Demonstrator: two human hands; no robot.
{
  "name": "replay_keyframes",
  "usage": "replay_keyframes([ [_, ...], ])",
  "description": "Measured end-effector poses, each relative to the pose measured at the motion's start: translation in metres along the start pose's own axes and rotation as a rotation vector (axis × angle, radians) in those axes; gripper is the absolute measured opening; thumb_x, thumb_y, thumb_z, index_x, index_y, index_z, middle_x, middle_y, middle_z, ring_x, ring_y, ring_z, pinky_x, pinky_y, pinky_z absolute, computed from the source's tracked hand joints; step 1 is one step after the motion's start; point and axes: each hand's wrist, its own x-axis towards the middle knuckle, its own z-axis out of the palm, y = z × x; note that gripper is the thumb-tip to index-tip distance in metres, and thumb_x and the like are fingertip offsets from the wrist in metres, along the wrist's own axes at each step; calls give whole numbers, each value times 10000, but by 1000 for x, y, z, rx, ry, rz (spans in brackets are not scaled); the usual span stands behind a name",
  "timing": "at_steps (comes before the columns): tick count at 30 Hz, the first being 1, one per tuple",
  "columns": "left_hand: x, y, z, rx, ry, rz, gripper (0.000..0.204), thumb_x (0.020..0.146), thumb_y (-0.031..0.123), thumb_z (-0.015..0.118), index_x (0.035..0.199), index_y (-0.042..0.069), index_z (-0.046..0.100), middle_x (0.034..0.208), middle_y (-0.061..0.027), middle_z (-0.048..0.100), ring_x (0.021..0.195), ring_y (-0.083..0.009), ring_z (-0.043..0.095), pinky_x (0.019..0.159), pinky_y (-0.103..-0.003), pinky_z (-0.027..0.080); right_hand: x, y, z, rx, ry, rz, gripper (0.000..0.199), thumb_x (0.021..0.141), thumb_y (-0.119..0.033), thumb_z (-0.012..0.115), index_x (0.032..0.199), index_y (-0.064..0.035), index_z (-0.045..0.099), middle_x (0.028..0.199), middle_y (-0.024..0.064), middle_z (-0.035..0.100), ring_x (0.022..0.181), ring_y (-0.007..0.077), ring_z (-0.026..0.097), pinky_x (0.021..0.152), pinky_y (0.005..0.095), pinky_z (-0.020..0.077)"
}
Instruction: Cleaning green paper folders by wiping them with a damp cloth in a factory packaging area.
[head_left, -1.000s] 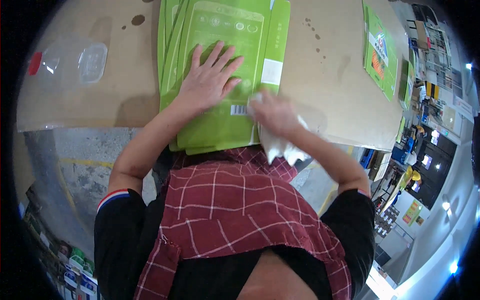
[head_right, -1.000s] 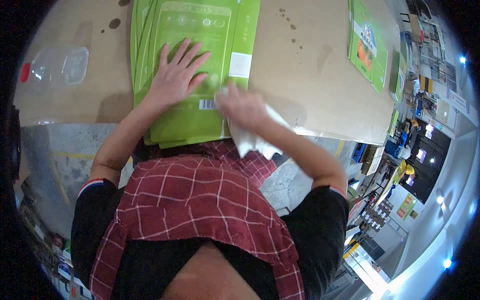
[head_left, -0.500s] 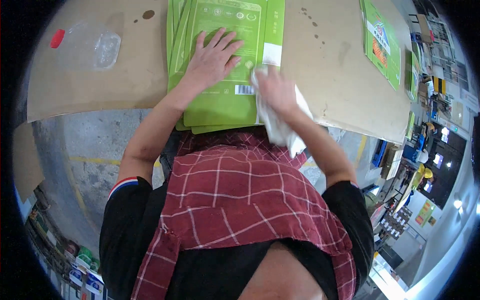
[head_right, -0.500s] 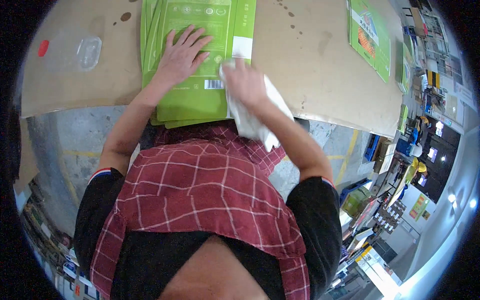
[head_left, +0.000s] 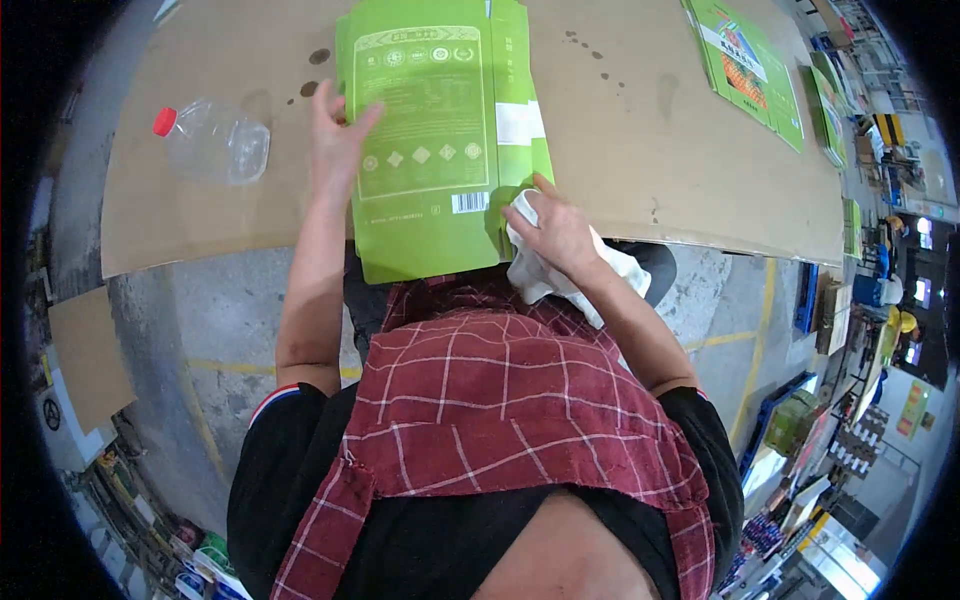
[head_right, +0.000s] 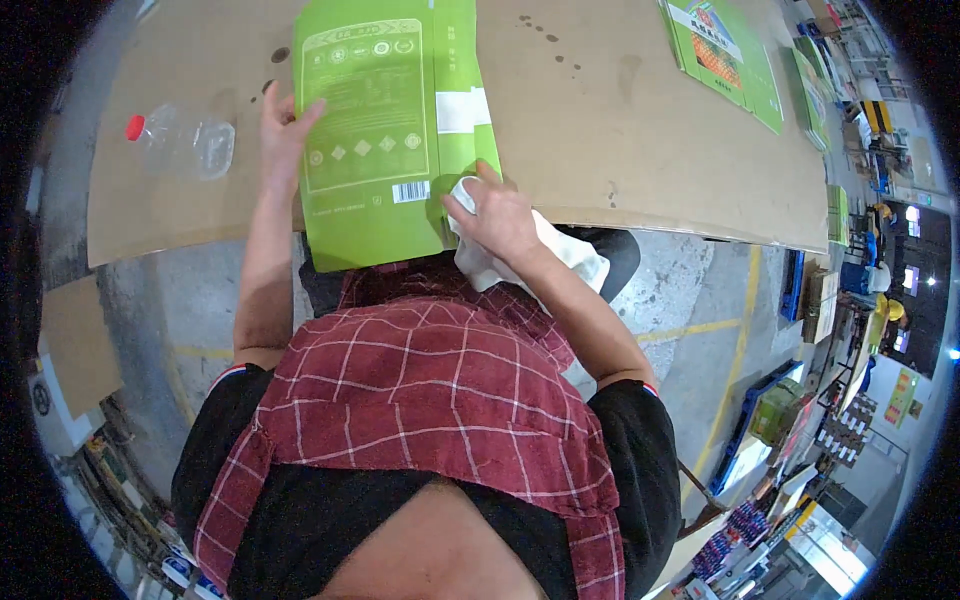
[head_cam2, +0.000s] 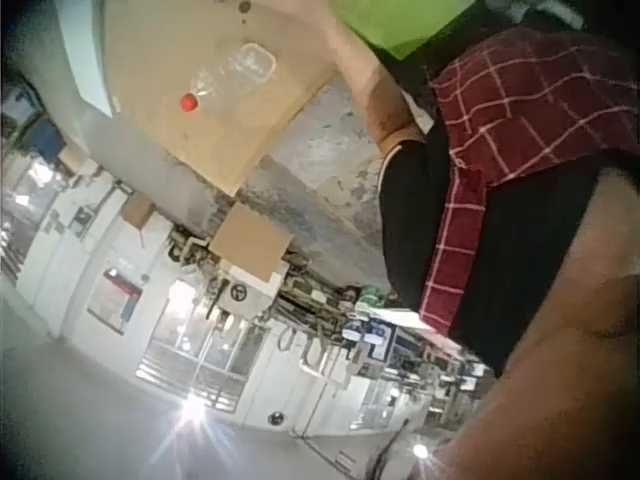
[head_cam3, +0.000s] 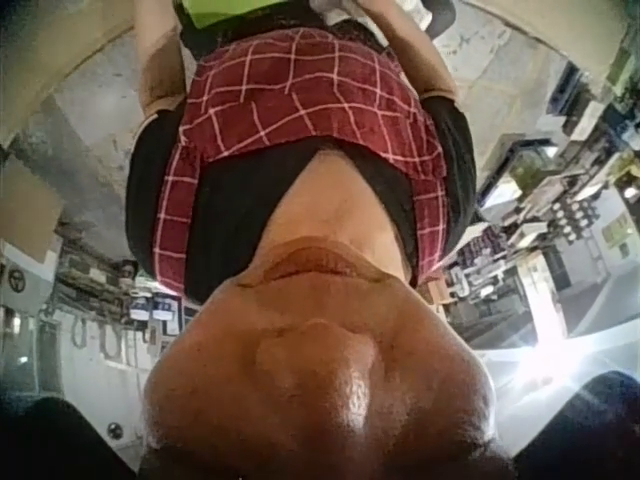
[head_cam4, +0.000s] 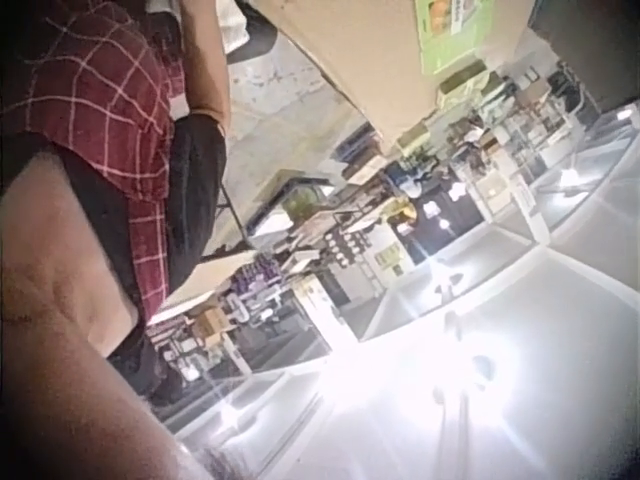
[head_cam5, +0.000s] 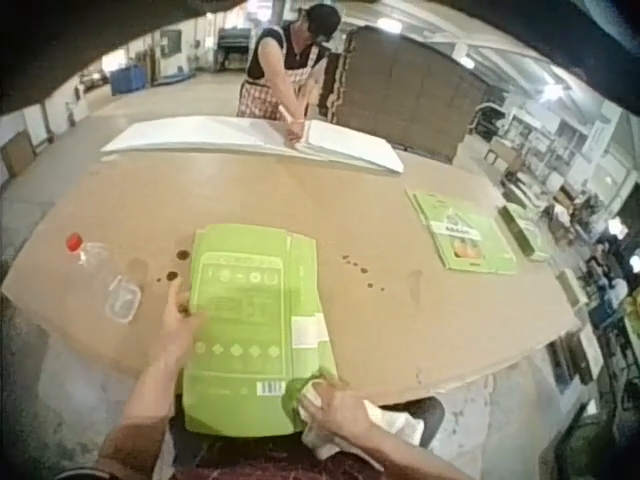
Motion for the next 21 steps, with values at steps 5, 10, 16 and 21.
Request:
replay_keyframes([
  [5, 16, -1, -38, -331, -212, -232, 484, 800, 143, 584, 1205, -6, 364, 1090, -108, 518, 882, -182, 552, 777, -284, 437, 1, 20, 1, 371, 95, -222, 314, 807, -302, 549, 884, -2, 598, 975, 179, 590, 693, 259, 607, 657, 318, 477],
  [10, 38, 20, -67, -483, -45, -283, 335, 851, 113, 491, 1149, -15, 405, 1097, -102, 515, 927, -200, 541, 796, -326, 452, -5, 44, -58, 864, -79, 376, 270, 830, -284, 536, 858, -25, 604, 701, 19, 573, 579, 92, 543, 541, 220, 436],
  [16, 100, 6, -48, -786, 194, -165, 301, 885, 120, 402, 1147, -27, 395, 1148, -144, 465, 1029, -261, 484, 889, -392, 412, 5, 45, -80, 710, -157, 358, 276, 840, -302, 527, 838, -30, 578, 657, -11, 545, 587, 73, 514, 527, 223, 415],
  [21, 107, 6, 8, -968, 224, -409, 323, 882, 157, 402, 1151, -21, 411, 1178, -142, 451, 1072, -267, 457, 942, -412, 367, 27, 10, -70, 220, -2, -70, 316, 805, -307, 560, 907, -8, 558, 874, 154, 576, 706, 217, 580, 642, 335, 455],
])
